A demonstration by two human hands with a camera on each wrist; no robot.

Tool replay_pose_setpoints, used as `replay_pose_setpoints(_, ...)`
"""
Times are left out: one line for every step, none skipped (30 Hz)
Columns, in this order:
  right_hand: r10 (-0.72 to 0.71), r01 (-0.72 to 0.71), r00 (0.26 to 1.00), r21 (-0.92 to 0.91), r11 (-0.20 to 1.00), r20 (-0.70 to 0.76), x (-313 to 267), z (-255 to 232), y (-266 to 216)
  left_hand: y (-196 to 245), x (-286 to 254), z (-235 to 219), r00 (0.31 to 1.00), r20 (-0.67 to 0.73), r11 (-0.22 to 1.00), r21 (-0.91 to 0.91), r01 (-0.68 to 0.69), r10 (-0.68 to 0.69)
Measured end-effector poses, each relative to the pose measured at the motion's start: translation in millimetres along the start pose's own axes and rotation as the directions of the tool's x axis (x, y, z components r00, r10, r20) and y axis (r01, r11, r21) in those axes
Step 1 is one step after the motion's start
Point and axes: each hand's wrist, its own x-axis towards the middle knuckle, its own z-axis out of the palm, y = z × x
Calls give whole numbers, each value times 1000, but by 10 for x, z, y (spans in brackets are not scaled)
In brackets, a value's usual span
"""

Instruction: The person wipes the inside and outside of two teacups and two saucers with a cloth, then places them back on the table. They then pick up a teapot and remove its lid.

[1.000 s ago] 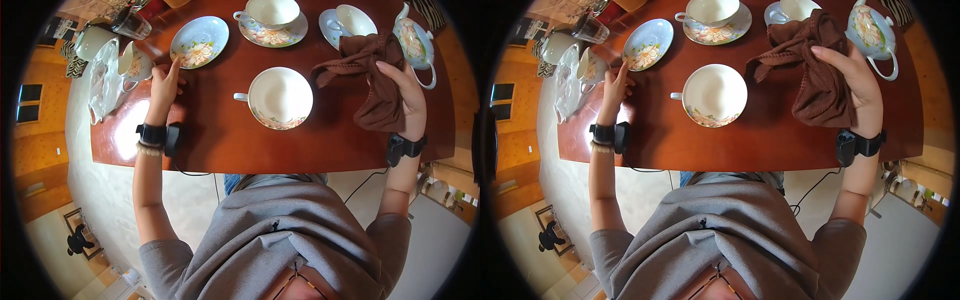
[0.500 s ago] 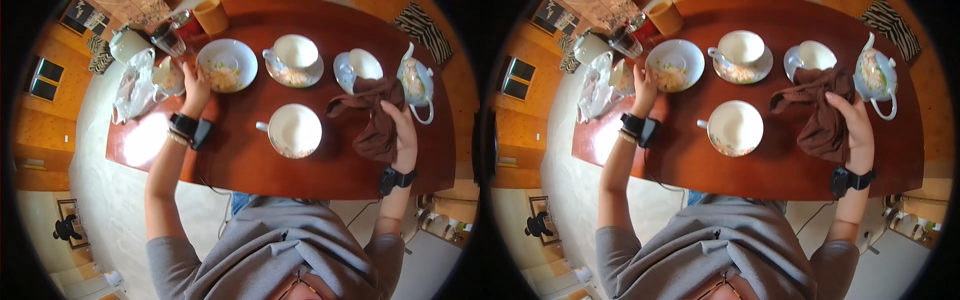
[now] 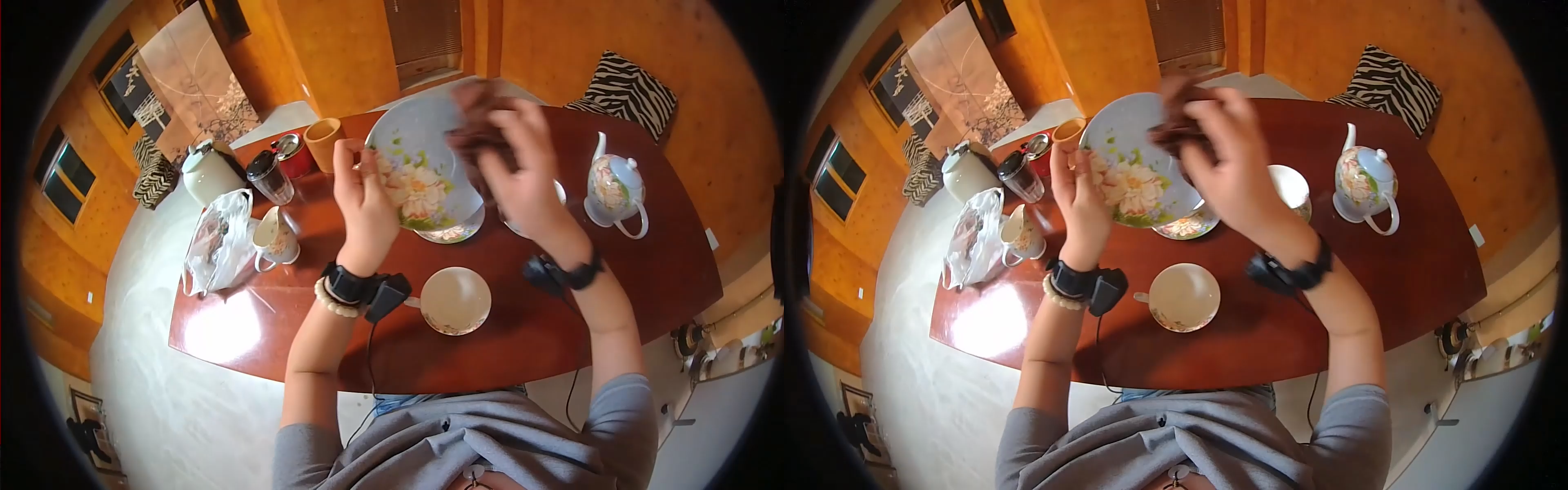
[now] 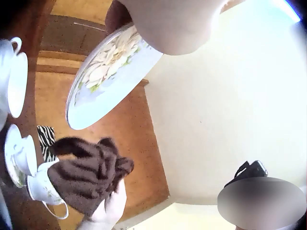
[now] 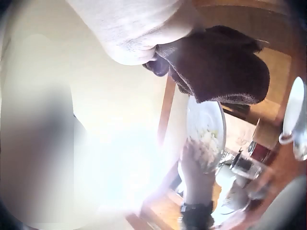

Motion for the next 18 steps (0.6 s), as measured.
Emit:
replay_pose_setpoints(4, 0, 994, -37, 999, 108, 62, 90, -74, 34, -13, 98, 1000, -13, 999, 39, 1, -1)
replay_pose_setpoints(-51, 67, 986, -100, 993, 156, 53, 203, -88, 85, -30, 170, 998, -11, 998, 28, 55, -55)
replay_pose_setpoints(-105, 139, 972, -157, 978, 208, 38, 286, -81, 120, -34, 215, 994, -9, 994, 18, 106, -106)
replay_pose_setpoints(-112, 145, 963, -119, 982, 247, 25, 295, -135, 40, 18, 230, 997, -34, 995, 71, -66, 68)
replay_pose_setpoints(-122, 150, 950, -79, 986, 286, -19, 283, -211, 5, 54, 219, 998, -39, 998, 33, -55, 57)
replay_pose_setpoints(-159, 199, 901, -57, 978, 404, -68, 232, -268, -22, 93, 195, 998, -45, 999, -2, -46, 46)
replay_pose_setpoints(-120, 185, 888, -106, 977, 444, -105, 166, -292, -36, 122, 164, 998, -50, 999, -35, -35, 33)
replay_pose_setpoints(-73, 167, 874, -154, 974, 480, -151, 82, -295, -42, 121, 129, 998, -59, 999, -35, -37, 35)
replay_pose_setpoints(-20, 144, 858, -204, 968, 513, -183, 3, -285, -13, 119, 108, 998, -42, 999, -22, -42, 41)
replay_pose_setpoints(65, 94, 874, -299, 949, 482, -155, -67, -245, 45, 117, 102, 999, -24, 999, -13, -43, 43)
replay_pose_setpoints(114, 79, 894, -403, 912, 433, -133, -117, -162, 64, 105, 106, 999, -8, 999, -7, -43, 43)
replay_pose_setpoints(98, 65, 935, -435, 898, 342, -107, -91, -101, 10, 100, 118, 993, 22, 993, -22, -112, 113)
replay_pose_setpoints(79, 47, 966, -467, 883, 247, -85, -59, -48, -2, 70, 138, 996, 53, 996, -58, -75, 78)
replay_pose_setpoints(39, 50, 983, -468, 882, 180, -50, 14, -48, 0, 40, 171, 995, 85, 995, -93, -35, 43)
replay_pose_setpoints(-1, 54, 994, -469, 882, 112, -10, 112, -72, 4, 13, 196, 993, 117, 992, -126, 5, 9)
replay_pose_setpoints(-69, 115, 991, -454, 884, 117, 15, 189, -86, 6, 2, 200, 990, 139, 996, -93, 2, 11)
replay_pose_setpoints(-142, 176, 983, -396, 901, 115, 24, 270, -134, -8, 9, 197, 993, 120, 993, -114, 11, 3)
replay_pose_setpoints(-155, 218, 963, -297, 930, 222, 37, 275, -223, -29, 30, 190, 995, 99, 991, -134, 18, -5)
